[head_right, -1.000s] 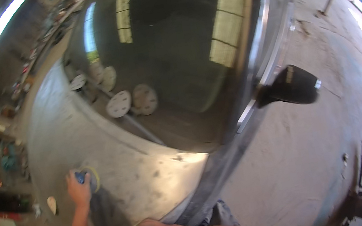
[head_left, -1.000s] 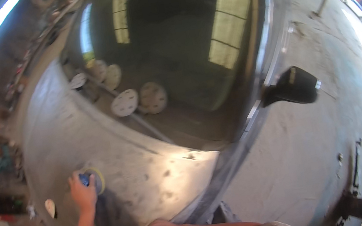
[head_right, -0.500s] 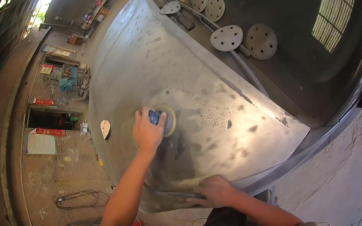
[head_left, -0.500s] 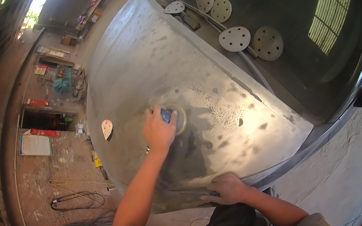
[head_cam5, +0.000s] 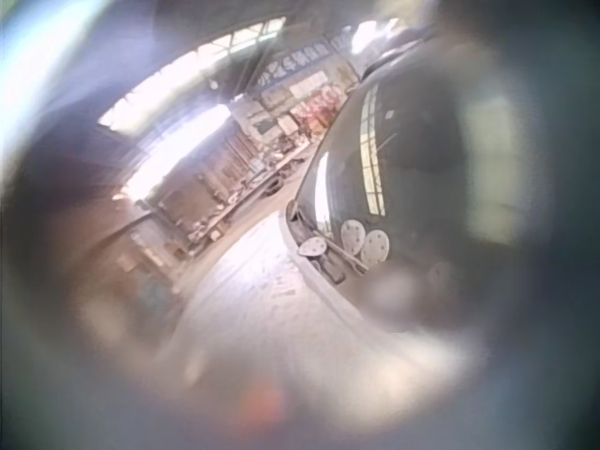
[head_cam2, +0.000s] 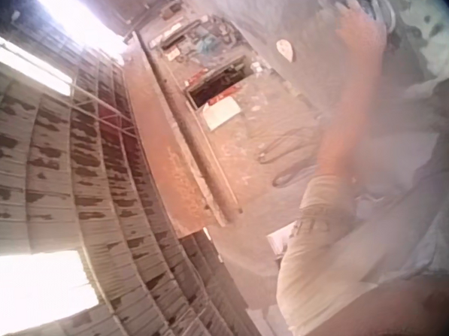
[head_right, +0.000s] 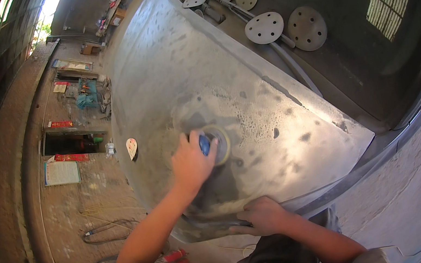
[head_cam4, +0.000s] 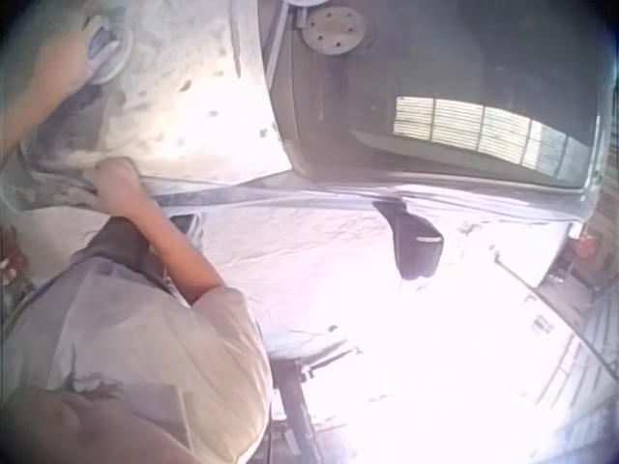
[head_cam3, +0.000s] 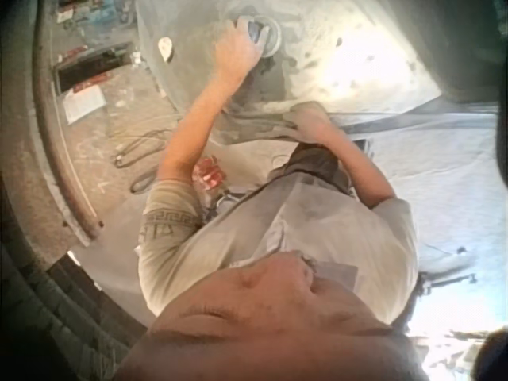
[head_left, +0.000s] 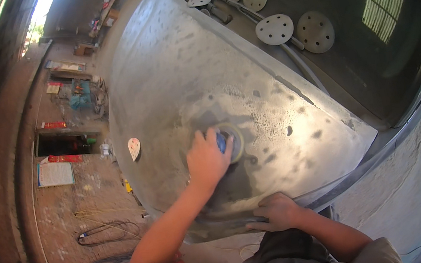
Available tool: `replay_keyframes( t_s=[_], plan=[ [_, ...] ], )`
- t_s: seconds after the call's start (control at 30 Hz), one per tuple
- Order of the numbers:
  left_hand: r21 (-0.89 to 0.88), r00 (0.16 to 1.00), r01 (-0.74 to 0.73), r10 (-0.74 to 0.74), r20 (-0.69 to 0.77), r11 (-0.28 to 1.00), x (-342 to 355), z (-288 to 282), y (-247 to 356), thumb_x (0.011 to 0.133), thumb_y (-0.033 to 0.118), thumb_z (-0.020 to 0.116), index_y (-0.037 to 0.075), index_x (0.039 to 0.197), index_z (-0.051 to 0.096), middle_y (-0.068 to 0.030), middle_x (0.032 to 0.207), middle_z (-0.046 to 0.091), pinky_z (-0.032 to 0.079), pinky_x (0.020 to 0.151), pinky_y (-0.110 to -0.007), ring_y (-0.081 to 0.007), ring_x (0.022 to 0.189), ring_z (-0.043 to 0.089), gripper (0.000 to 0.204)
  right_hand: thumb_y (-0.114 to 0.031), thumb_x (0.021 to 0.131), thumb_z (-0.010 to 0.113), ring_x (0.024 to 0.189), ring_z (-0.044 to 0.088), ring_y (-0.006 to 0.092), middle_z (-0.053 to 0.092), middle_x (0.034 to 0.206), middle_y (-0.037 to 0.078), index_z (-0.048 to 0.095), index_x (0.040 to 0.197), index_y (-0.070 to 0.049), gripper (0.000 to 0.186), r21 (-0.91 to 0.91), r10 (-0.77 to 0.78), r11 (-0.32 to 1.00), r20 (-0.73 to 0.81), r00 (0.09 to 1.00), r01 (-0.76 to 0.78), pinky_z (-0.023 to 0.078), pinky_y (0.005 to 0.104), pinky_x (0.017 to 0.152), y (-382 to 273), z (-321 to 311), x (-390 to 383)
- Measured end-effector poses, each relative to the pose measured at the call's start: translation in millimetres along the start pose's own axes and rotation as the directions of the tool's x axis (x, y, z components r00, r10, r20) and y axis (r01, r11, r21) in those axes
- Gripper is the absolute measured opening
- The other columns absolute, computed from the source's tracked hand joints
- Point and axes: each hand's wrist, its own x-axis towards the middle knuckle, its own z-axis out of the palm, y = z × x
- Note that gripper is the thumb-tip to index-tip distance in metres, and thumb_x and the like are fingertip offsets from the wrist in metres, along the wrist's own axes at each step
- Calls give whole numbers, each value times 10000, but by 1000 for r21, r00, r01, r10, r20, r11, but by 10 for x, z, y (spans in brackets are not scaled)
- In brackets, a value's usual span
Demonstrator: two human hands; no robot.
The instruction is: The person uses a handheld orbital sander to smooth the surface of a car hood. They move the sander across the hood in circular motions, periodically pausing to wipe the surface with a cloth and replace sanding discs.
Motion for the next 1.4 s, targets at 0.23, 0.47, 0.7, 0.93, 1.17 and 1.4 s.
replay_keyframes(
  t_s=[0.23, 0.47, 0.7, 0.93, 1.17, 1.4],
  plan=[
    [67, 991, 116, -111, -77, 991, 235, 96, -93, 960, 480, 794, 125, 1168, 682, -198, 1058, 662, 595, 725, -551, -455, 874, 742, 427, -576, 986, 757, 682, 700, 346, 659, 694, 111, 736, 807, -102, 507, 4, 13, 1000, 7, 1000, -13, 580, 472, 686, -20, 49, -41],
    [-29, 996, 68, -69, -57, 997, -185, 63, 118, 972, 453, 787, 144, 1202, 685, -205, 1082, 676, 585, 756, -580, -482, 908, 740, 398, -560, 982, 769, 667, 695, 347, 654, 673, 103, 762, 837, -108, 475, 29, 16, 999, -12, 1000, -16, 573, 464, 662, 27, 58, -56],
    [121, 973, 196, -177, -151, 973, 146, 41, -32, 961, 481, 788, 143, 1180, 712, -184, 1064, 667, 599, 715, -547, -431, 885, 746, 410, -628, 1032, 672, 751, 737, 363, 695, 717, 143, 771, 861, -95, 569, 24, 48, 998, 93, 995, -50, 597, 464, 777, -55, 8, -22],
    [-67, 994, 106, -103, 40, 992, -363, -15, 17, 970, 456, 784, 117, 1178, 685, -209, 1115, 664, 582, 799, -584, -486, 961, 724, 410, -621, 1025, 685, 758, 739, 355, 693, 711, 134, 782, 878, -97, 553, 33, 48, 998, 59, 997, -50, 596, 455, 790, -38, -33, -50],
    [-6, 975, 182, -180, 134, 983, 56, -121, -491, 956, 506, 796, 112, 1353, 589, -243, 1247, 658, 585, 896, -593, -503, 1063, 722, 597, -620, 1018, 694, 762, 742, 346, 703, 722, 120, 796, 904, -102, 540, 25, 48, 998, 96, 994, -51, 593, 453, 787, -30, -18, -23],
    [20, 866, 192, -179, 466, 981, -400, -404, -436, 912, 516, 856, 85, 1401, 518, -311, 1306, 665, 576, 939, -588, -550, 1106, 709, 734, -632, 1019, 685, 806, 750, 344, 719, 756, 125, 816, 1036, -142, 507, 13, 40, 999, 111, 993, -42, 596, 451, 813, -53, -57, -20]
  ],
)
